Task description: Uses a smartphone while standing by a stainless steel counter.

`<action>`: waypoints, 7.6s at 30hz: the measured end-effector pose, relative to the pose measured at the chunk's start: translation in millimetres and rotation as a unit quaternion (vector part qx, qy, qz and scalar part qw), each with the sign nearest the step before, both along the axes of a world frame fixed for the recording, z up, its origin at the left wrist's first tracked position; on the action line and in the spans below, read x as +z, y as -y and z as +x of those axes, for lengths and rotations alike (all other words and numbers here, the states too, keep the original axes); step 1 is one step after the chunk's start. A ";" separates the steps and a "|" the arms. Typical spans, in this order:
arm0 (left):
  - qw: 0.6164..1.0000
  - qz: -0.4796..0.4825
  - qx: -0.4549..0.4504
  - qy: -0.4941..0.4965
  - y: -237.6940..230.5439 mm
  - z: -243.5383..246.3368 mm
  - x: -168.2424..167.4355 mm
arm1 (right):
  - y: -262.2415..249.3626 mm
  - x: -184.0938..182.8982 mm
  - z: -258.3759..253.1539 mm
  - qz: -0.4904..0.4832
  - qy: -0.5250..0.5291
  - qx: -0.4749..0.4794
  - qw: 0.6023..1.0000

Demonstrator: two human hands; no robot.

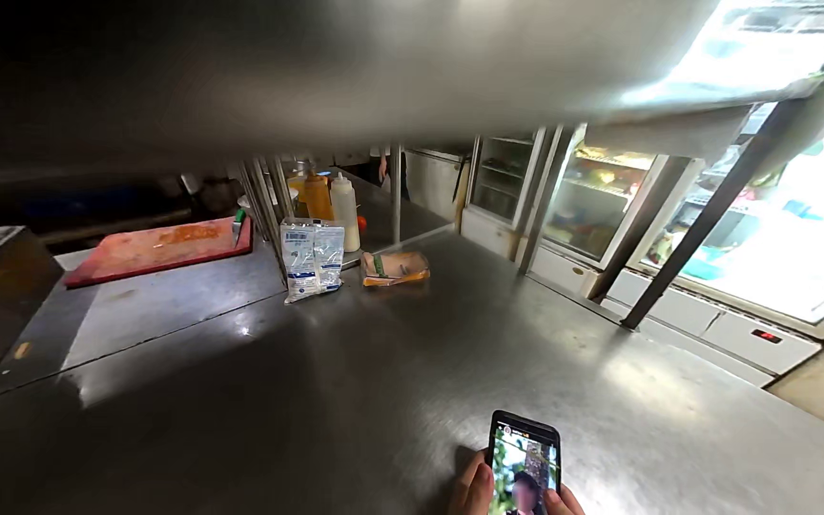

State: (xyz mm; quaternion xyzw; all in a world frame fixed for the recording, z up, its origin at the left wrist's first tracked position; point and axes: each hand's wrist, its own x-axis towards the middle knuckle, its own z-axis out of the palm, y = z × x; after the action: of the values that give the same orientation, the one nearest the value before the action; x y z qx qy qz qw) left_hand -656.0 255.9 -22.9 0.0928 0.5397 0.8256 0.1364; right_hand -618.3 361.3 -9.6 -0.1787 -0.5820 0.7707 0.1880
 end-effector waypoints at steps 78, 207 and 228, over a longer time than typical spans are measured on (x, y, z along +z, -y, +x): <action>0.998 0.002 -0.023 -0.052 1.3 -2.4 7.0 | 1.1 0.2 1.3 0.019 0.019 -0.018 0.999; 0.999 -0.039 -0.006 0.017 3.6 -0.1 -4.6 | -1.0 -2.4 2.1 -0.009 0.044 -0.030 0.999; 0.999 -0.022 -0.010 0.023 3.6 0.2 -4.6 | -1.0 -2.7 1.8 -0.001 0.043 -0.033 0.999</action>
State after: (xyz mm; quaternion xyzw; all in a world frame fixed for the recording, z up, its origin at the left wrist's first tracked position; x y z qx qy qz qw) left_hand -655.8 252.3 -27.5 0.0759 0.5537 0.8138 0.1591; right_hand -616.5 362.4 -12.3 -0.2309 -0.5826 0.7562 0.1882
